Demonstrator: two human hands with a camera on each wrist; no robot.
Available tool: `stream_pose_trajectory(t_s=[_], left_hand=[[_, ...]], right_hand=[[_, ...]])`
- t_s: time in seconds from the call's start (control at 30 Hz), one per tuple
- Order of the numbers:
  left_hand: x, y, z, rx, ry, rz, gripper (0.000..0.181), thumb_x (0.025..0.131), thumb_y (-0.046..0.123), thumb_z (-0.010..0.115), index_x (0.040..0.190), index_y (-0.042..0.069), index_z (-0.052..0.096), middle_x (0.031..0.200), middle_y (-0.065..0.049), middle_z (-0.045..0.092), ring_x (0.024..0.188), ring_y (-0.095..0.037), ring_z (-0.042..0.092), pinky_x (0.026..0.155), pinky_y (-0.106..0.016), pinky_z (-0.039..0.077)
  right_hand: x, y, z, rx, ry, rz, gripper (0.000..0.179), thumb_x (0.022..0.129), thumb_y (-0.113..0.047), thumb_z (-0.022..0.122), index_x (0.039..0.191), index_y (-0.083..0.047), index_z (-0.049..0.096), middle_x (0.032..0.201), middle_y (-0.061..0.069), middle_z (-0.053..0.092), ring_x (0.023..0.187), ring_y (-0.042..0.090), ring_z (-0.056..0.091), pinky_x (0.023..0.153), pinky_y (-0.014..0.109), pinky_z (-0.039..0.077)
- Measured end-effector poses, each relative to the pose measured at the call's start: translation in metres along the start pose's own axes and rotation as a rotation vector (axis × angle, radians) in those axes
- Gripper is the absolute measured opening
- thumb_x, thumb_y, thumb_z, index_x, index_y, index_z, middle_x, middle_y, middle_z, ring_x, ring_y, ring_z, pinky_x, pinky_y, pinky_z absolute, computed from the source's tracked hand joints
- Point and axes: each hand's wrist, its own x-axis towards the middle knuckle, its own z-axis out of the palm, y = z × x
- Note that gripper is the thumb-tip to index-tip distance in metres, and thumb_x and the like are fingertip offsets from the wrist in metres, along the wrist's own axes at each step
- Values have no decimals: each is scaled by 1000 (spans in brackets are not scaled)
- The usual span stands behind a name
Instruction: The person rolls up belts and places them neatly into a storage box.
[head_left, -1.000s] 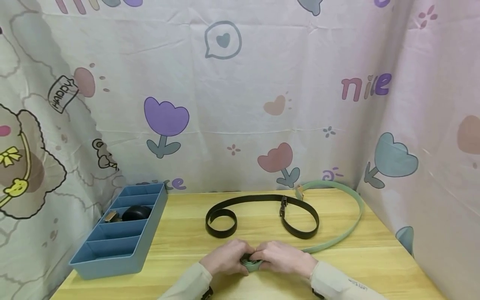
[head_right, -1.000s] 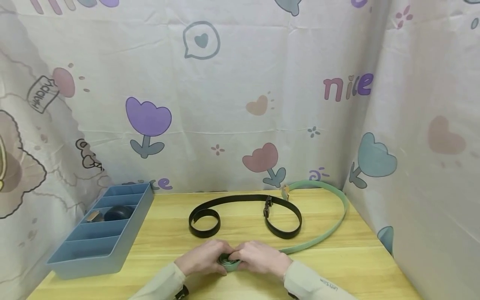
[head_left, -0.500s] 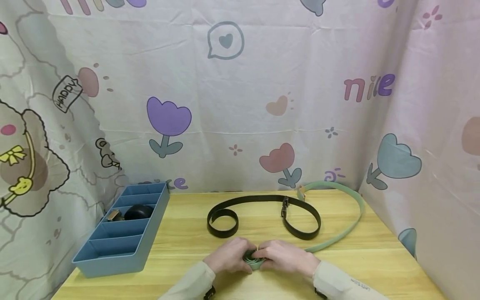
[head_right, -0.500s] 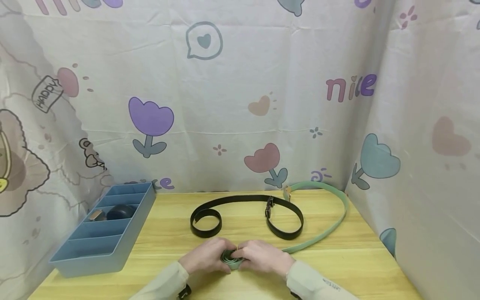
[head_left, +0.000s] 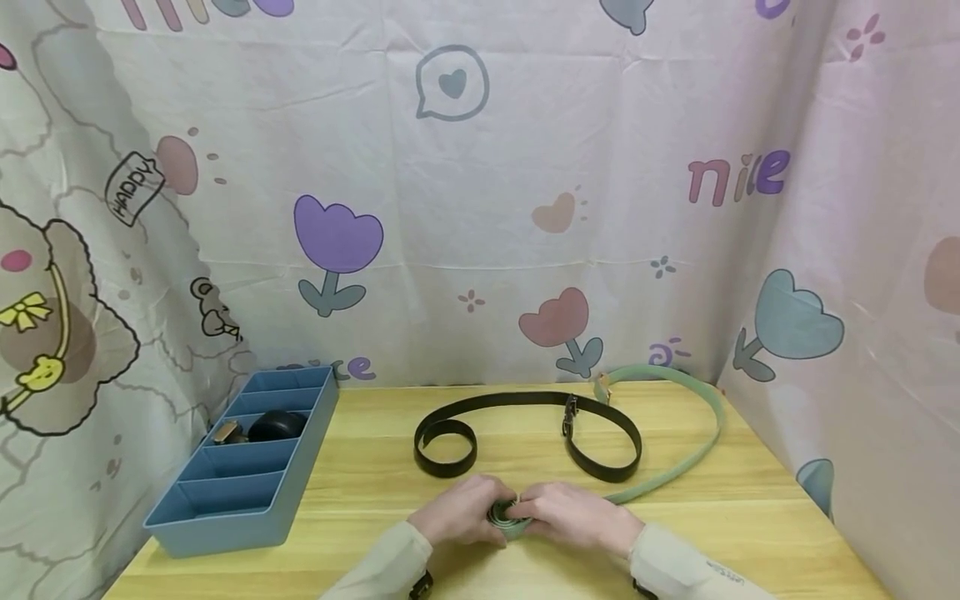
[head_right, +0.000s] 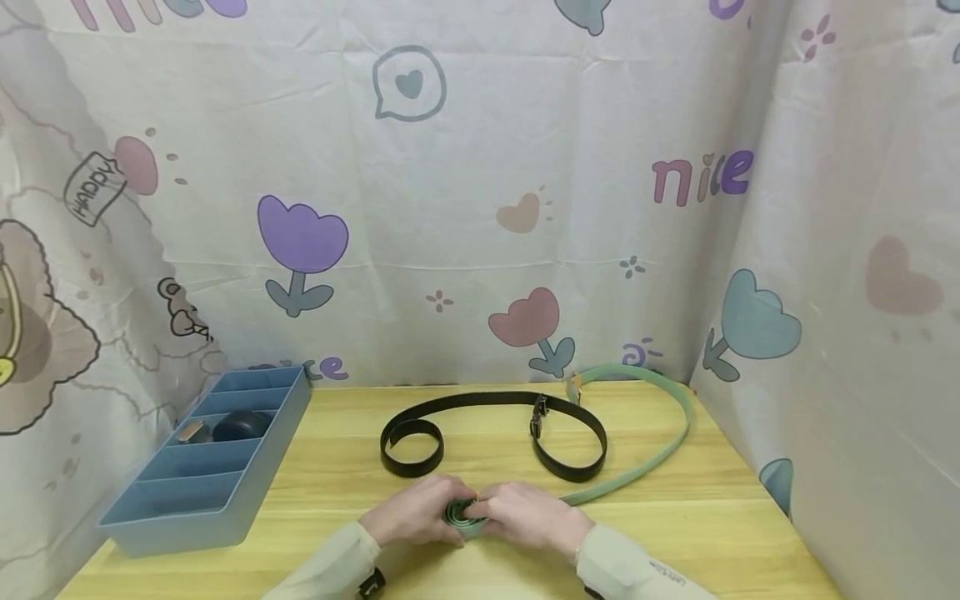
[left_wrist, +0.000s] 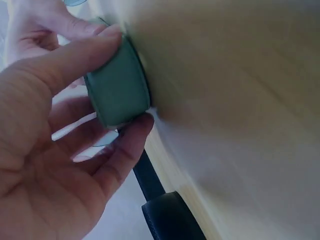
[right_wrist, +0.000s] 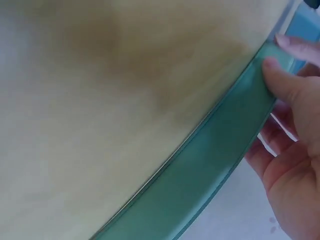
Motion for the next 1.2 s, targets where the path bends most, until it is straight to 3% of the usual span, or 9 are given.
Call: stream_pose_trajectory(t_s=[0.13,0.3,0.37,0.53,0.67,0.8,0.93,1.1,1.2], left_hand=[[-1,1,1,11,-12,23,34,72,27,86,100,23,67,94,17,65,81,5,52,73,-14,45],[-3,5,6,58,67,-67,38,70,48,84,86,20,64,77,13,52,66,1,41,57,-15,37],[-3,6,6,78,72,-81,37,70,47,84,84,20,64,75,13,49,64,1,39,55,-15,35],[0,3,-1,30,-8,-25,29,70,30,87,88,22,66,79,16,57,69,3,46,61,-13,40],[1,1,-2,-30,-35,9,31,70,23,88,93,23,66,85,18,62,74,5,51,68,-12,44],[-1,4,0,11,16,-71,33,70,38,87,86,22,62,75,17,54,66,3,46,59,-14,41],[-1,10,3,72,46,-150,35,69,44,86,80,21,61,68,16,49,60,0,42,53,-17,37],[2,4,-1,38,22,-90,30,68,26,88,86,23,66,77,17,58,68,3,48,63,-15,43],[3,0,-3,7,-17,-41,33,67,20,89,92,25,67,85,19,63,75,5,52,71,-14,46]], right_hand=[[-1,1,0,37,-5,28,22,89,-25,69,109,-18,71,104,-8,69,93,-5,61,80,9,46],[3,-3,3,30,22,39,12,90,-29,68,98,-21,72,89,-13,67,78,-10,56,71,3,41],[4,-3,3,60,20,42,10,90,-28,67,97,-22,72,88,-13,67,77,-11,55,70,3,41],[5,1,-1,128,-30,57,17,89,-25,70,105,-20,71,95,-13,68,80,-11,54,72,3,41],[5,2,-3,97,-50,63,14,87,-25,72,100,-19,71,91,-13,66,76,-11,51,68,4,40],[9,-3,-3,31,-32,58,6,88,-26,71,87,-20,69,82,-15,65,69,-11,47,64,4,38],[10,-5,-2,31,-17,57,5,90,-25,69,88,-20,69,83,-13,66,69,-11,48,64,3,38],[6,-1,-7,72,-34,39,12,90,-18,69,102,-19,69,95,-10,68,83,-7,57,73,5,43],[5,1,-6,53,-28,36,15,88,-19,71,103,-18,69,97,-10,69,85,-7,58,76,5,43]])
